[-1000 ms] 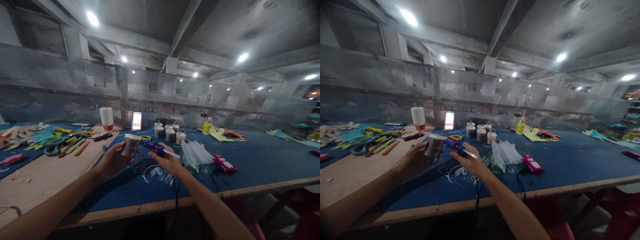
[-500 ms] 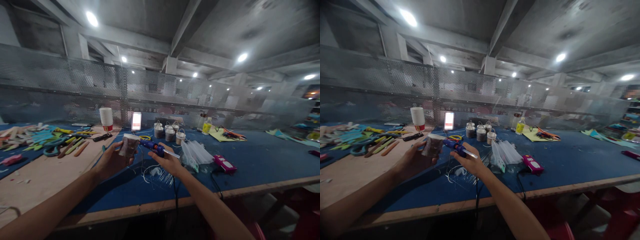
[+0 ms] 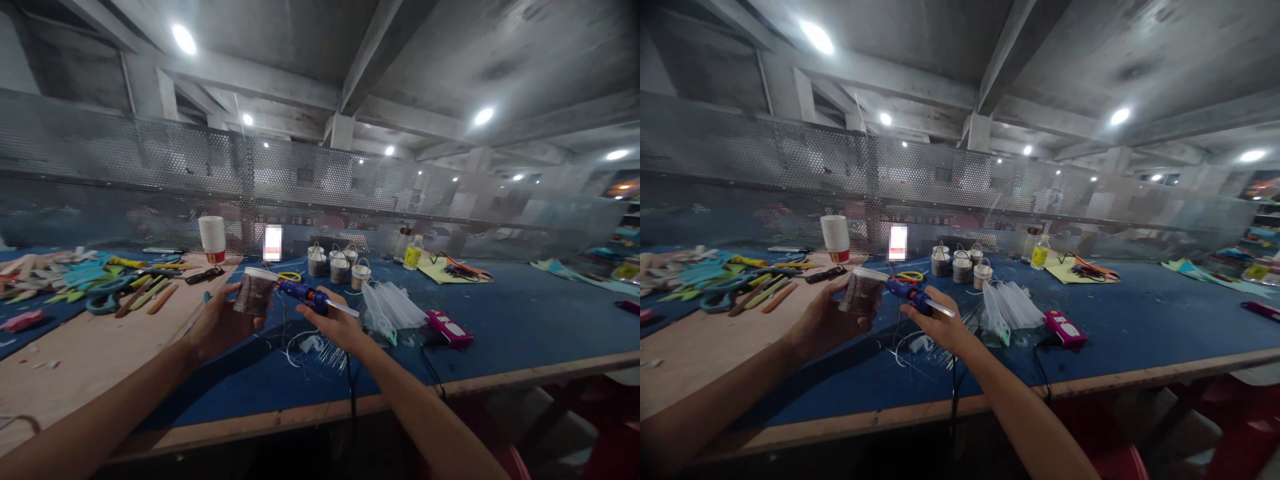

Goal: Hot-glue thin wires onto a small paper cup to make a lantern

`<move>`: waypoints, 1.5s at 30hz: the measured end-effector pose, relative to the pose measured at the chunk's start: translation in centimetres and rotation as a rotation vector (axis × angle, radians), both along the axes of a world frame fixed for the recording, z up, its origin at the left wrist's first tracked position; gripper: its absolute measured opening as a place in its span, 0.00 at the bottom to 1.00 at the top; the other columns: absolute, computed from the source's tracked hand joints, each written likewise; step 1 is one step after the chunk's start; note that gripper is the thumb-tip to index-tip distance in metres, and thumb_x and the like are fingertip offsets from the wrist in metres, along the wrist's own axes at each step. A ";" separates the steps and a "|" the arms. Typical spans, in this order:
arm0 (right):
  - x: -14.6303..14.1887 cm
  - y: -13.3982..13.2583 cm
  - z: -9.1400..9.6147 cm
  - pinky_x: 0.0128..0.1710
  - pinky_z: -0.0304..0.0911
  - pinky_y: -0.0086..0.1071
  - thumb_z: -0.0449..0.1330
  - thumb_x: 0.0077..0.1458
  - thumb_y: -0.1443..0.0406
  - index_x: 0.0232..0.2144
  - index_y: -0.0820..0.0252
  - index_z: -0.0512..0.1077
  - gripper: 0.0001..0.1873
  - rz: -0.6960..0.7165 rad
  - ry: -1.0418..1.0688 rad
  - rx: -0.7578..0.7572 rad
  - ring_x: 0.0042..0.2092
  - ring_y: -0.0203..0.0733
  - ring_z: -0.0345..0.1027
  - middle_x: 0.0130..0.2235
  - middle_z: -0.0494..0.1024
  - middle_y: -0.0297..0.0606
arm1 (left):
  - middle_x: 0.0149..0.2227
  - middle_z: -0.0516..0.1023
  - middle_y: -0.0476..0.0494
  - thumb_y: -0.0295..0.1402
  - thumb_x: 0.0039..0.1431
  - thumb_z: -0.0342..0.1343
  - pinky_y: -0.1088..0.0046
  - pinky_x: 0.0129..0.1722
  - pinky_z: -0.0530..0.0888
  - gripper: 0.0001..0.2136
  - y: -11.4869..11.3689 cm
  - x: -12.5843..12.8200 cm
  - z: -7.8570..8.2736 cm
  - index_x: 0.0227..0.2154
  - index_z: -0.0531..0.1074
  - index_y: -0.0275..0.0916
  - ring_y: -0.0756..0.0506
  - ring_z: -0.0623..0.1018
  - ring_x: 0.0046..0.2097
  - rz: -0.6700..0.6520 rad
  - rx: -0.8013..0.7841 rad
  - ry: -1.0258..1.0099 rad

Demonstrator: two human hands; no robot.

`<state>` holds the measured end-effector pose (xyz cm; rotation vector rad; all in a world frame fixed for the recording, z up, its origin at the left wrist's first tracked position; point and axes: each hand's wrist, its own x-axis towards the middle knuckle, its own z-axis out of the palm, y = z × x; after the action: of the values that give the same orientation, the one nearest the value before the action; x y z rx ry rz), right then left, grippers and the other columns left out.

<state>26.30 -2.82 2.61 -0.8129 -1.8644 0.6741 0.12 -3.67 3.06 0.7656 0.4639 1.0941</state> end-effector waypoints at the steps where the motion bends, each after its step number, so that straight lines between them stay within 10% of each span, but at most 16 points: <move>1: 0.0 0.0 0.1 0.29 0.54 0.29 0.65 0.57 0.49 0.28 0.55 0.63 0.21 0.002 -0.002 0.000 0.29 0.35 0.56 0.27 0.63 0.27 | 0.41 0.84 0.33 0.39 0.65 0.57 0.68 0.34 0.76 0.17 0.0 0.0 0.0 0.51 0.76 0.32 0.42 0.80 0.36 0.009 0.001 -0.007; 12: 0.0 0.6 -0.8 0.29 0.57 0.28 0.65 0.58 0.49 0.27 0.56 0.62 0.22 -0.029 -0.014 0.047 0.29 0.35 0.59 0.28 0.65 0.28 | 0.40 0.83 0.33 0.37 0.64 0.57 0.69 0.32 0.77 0.16 -0.3 0.0 0.4 0.50 0.76 0.33 0.42 0.80 0.36 0.016 0.017 -0.025; 21: 1.2 3.1 -1.6 0.44 0.66 0.36 0.59 0.66 0.56 0.51 0.60 0.70 0.17 -0.597 -0.764 0.007 0.45 0.52 0.79 0.45 0.82 0.47 | 0.40 0.86 0.33 0.36 0.67 0.54 0.65 0.36 0.80 0.16 -0.2 -0.4 0.4 0.51 0.77 0.32 0.38 0.84 0.36 0.103 -0.003 0.093; 37: 1.8 4.6 -3.7 0.55 0.63 0.52 0.58 0.65 0.61 0.53 0.69 0.71 0.19 -0.728 -0.992 0.007 0.57 0.62 0.70 0.55 0.73 0.61 | 0.43 0.87 0.35 0.32 0.66 0.61 0.65 0.42 0.81 0.12 0.3 -0.1 -0.5 0.48 0.79 0.33 0.39 0.86 0.42 0.142 0.048 0.200; 45: -4.1 2.7 -0.2 0.48 0.67 0.35 0.63 0.64 0.54 0.44 0.61 0.73 0.16 -0.066 -0.306 0.069 0.45 0.42 0.74 0.45 0.78 0.41 | 0.55 0.83 0.34 0.36 0.60 0.66 0.59 0.55 0.75 0.19 0.2 0.5 -0.9 0.54 0.78 0.40 0.36 0.81 0.56 0.127 0.211 0.272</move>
<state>22.18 -0.17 2.38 -0.9711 -2.1110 0.4599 0.66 -3.49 2.20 1.0902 0.6404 1.1739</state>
